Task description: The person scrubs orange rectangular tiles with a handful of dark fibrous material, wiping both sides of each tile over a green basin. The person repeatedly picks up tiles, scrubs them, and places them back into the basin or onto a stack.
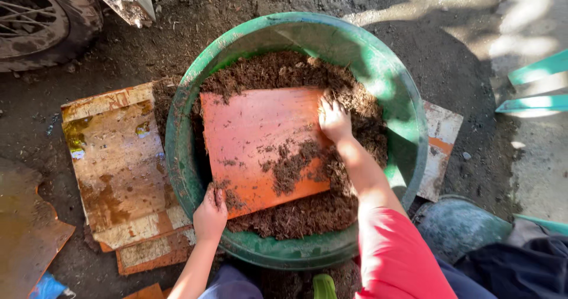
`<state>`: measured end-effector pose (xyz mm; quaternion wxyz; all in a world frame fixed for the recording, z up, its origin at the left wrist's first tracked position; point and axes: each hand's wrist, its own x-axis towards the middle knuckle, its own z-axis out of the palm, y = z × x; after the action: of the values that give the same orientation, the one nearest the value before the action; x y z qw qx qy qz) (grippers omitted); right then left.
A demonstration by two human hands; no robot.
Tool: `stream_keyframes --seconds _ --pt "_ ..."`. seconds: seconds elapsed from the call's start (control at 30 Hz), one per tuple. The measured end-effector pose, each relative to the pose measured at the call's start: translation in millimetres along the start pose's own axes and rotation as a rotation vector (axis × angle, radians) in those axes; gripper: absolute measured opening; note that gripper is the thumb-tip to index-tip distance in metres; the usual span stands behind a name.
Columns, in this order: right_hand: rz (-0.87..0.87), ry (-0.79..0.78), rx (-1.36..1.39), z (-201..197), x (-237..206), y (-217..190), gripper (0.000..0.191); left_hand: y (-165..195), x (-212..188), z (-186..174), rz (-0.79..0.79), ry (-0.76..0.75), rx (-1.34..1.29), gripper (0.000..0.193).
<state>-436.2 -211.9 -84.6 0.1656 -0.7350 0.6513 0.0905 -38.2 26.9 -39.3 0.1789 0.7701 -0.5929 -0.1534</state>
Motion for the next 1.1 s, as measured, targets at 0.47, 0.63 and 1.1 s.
stream_keyframes --seconds 0.47,0.63,1.1 --pt "0.036 0.264 0.972 -53 -154 -216 0.061 10 10 0 -0.092 -0.1 -0.023 0.043" --pt "-0.122 0.019 0.388 -48 -181 -277 0.059 4 9 3 -0.123 -0.156 -0.003 0.045" --pt "0.398 0.031 0.276 2 -47 -21 0.056 1 2 -1 -0.068 -0.047 0.089 0.043"
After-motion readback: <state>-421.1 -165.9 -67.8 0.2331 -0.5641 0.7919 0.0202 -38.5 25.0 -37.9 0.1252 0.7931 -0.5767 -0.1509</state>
